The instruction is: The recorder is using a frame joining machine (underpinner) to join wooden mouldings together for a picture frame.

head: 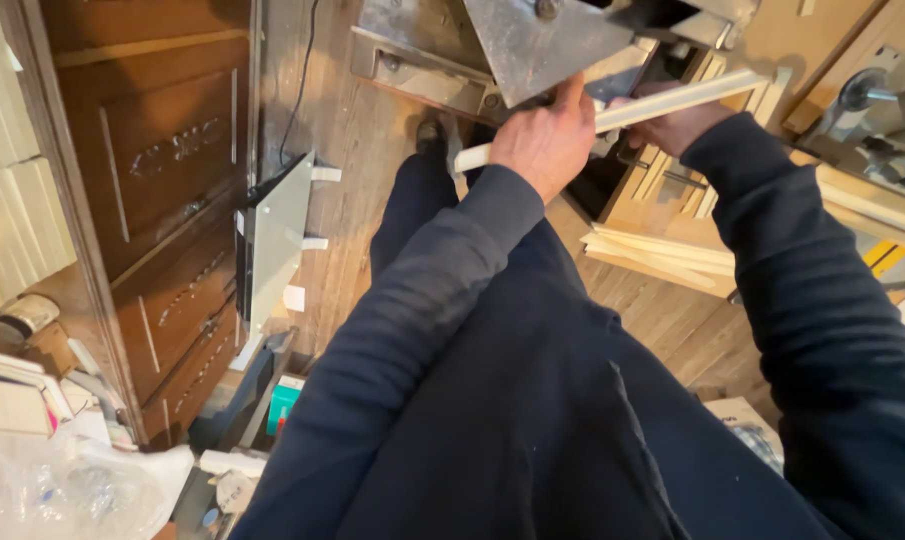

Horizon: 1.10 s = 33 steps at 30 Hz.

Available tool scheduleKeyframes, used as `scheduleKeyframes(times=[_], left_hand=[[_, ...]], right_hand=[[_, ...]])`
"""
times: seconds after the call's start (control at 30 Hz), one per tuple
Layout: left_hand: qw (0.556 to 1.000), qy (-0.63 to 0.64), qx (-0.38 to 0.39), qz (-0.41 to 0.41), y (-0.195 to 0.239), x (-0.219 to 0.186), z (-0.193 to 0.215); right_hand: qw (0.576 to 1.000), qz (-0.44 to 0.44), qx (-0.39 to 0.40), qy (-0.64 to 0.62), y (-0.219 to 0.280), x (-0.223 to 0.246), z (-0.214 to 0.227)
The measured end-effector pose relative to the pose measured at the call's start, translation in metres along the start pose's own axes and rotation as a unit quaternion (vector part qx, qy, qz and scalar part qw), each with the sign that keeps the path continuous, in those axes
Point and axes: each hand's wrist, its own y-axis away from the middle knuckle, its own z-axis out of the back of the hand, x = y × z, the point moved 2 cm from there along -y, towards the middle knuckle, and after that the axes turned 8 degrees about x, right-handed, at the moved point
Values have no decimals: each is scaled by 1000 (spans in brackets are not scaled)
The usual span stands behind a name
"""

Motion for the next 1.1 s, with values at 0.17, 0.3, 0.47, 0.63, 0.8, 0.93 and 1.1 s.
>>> scheduleKeyframes(times=[0.17,0.3,0.47,0.63,0.8,0.93,1.1], left_hand=[[1000,-2,-22,2,-1,-4,-7],[1000,-10,1,20,10,-7,0],[999,-30,-24,16,12,-12,10],[988,-87,-126,-20,42,-38,53],[993,-35,-82,-71,111,-33,91],[999,-28,1,-44,171,9,102],[998,-57,20,19,224,118,127]], right_hand=[[998,30,-27,45,5,-3,0],[999,24,-18,17,7,-7,-13],[997,27,-43,60,20,-14,-12],[985,69,-120,101,101,20,-17],[989,40,-123,68,153,58,-70],[990,-14,-20,137,158,96,-116],[990,64,-66,108,167,106,-133]])
